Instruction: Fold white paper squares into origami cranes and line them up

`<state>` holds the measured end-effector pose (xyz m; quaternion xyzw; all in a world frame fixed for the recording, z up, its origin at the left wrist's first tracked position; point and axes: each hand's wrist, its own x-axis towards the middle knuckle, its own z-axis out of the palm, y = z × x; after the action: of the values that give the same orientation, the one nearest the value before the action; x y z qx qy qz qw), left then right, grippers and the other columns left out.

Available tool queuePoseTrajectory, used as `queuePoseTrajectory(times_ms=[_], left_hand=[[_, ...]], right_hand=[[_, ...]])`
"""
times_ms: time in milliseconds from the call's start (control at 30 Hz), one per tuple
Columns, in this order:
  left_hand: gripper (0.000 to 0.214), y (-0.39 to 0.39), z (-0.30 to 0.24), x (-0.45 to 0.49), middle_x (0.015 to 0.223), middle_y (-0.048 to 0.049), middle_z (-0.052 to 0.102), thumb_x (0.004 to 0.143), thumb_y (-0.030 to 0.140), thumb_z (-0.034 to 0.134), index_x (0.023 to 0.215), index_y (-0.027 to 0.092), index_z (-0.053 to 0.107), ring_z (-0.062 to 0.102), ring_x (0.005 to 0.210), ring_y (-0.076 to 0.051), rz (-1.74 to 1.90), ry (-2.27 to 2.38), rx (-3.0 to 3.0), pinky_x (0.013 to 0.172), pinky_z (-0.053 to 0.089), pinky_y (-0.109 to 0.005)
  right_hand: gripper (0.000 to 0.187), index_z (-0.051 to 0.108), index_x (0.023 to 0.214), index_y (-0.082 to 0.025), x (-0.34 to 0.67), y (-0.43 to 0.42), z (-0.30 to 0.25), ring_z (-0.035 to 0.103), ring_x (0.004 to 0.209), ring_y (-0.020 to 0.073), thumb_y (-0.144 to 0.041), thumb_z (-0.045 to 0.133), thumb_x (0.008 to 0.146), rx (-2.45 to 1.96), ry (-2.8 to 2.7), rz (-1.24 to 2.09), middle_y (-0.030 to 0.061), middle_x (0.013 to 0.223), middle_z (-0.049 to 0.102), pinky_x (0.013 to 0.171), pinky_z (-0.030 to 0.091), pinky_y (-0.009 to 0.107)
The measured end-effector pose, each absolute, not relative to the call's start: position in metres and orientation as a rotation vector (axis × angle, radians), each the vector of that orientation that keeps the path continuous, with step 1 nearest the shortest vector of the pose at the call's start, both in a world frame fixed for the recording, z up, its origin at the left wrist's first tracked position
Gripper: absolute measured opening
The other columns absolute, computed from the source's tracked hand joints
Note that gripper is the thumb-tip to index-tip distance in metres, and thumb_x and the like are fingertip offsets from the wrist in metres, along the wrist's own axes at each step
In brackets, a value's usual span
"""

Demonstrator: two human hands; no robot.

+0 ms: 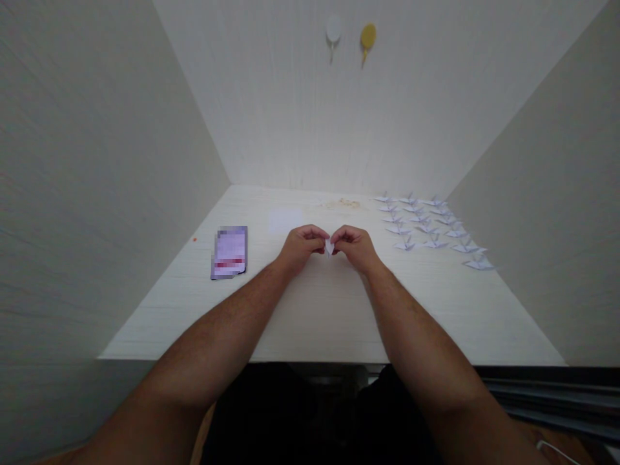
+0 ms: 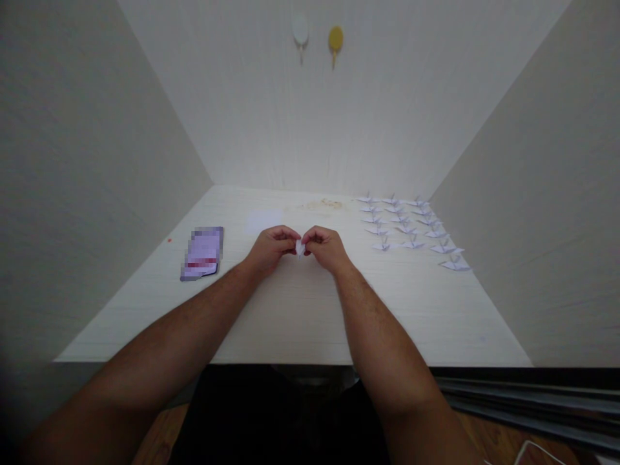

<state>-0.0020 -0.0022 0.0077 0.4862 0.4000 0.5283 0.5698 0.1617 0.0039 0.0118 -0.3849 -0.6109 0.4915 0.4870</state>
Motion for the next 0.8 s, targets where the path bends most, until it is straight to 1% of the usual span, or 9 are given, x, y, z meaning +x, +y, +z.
queuePoseTrajectory(times_ms=[233, 333, 433, 533, 667, 800], left_hand=[[0.014, -0.0022, 0.0077, -0.0020, 0.064, -0.0027, 0.068, 0.057, 0.018, 0.072, 0.071, 0.014, 0.069, 0.062, 0.056, -0.013, 1.235, 0.955, 1.126, 0.058, 0.050, -0.027], [0.012, -0.0017, 0.0071, -0.0024, 0.062, -0.0024, 0.067, 0.062, 0.022, 0.073, 0.070, 0.014, 0.069, 0.060, 0.054, -0.012, 1.233, 0.980, 1.139, 0.057, 0.049, -0.026], [0.018, -0.0024, 0.0076, -0.0024, 0.064, -0.0027, 0.067, 0.062, 0.027, 0.077, 0.070, 0.015, 0.068, 0.059, 0.055, -0.011, 1.233, 0.995, 1.185, 0.056, 0.048, -0.026], [0.019, -0.0045, 0.0103, -0.0020, 0.062, -0.0018, 0.067, 0.060, 0.026, 0.079, 0.070, 0.015, 0.067, 0.058, 0.054, -0.011, 1.232, 1.014, 1.237, 0.055, 0.047, -0.025], [0.016, -0.0072, 0.0151, -0.0010, 0.060, -0.0005, 0.066, 0.060, 0.021, 0.077, 0.069, 0.015, 0.066, 0.057, 0.052, -0.010, 1.247, 1.066, 1.288, 0.053, 0.044, -0.023], [0.019, -0.0070, 0.0152, 0.0000, 0.060, -0.0004, 0.065, 0.061, 0.023, 0.078, 0.070, 0.015, 0.064, 0.057, 0.052, -0.009, 1.274, 1.057, 1.310, 0.052, 0.043, -0.023]], right_hand=[[0.006, 0.066, 0.066, -0.020, 0.1618, 0.0031, 0.0118, 0.061, 0.056, 0.0121, -0.019, 0.061, 0.062, -0.941, -1.490, 1.183, -0.0034, 0.058, 0.064, 0.058, 0.050, 0.026], [0.004, 0.066, 0.066, -0.020, 0.1618, 0.0038, 0.0104, 0.061, 0.056, 0.0124, -0.021, 0.062, 0.064, -0.951, -1.489, 1.189, -0.0034, 0.058, 0.064, 0.059, 0.051, 0.027], [0.005, 0.065, 0.067, -0.019, 0.1617, 0.0043, 0.0091, 0.060, 0.055, 0.0122, -0.024, 0.064, 0.066, -0.958, -1.500, 1.202, -0.0032, 0.057, 0.064, 0.059, 0.050, 0.027], [0.011, 0.062, 0.067, -0.019, 0.1607, 0.0039, 0.0089, 0.060, 0.053, 0.0120, -0.028, 0.068, 0.067, -0.982, -1.508, 1.190, -0.0032, 0.056, 0.063, 0.057, 0.050, 0.026], [0.022, 0.056, 0.071, -0.020, 0.1583, 0.0030, 0.0093, 0.059, 0.051, 0.0120, -0.032, 0.074, 0.066, -1.007, -1.474, 1.205, -0.0039, 0.056, 0.062, 0.051, 0.047, 0.024], [0.024, 0.058, 0.079, -0.020, 0.1570, 0.0029, 0.0093, 0.060, 0.051, 0.0123, -0.034, 0.074, 0.067, -1.000, -1.464, 1.233, -0.0031, 0.058, 0.065, 0.051, 0.048, 0.025]])
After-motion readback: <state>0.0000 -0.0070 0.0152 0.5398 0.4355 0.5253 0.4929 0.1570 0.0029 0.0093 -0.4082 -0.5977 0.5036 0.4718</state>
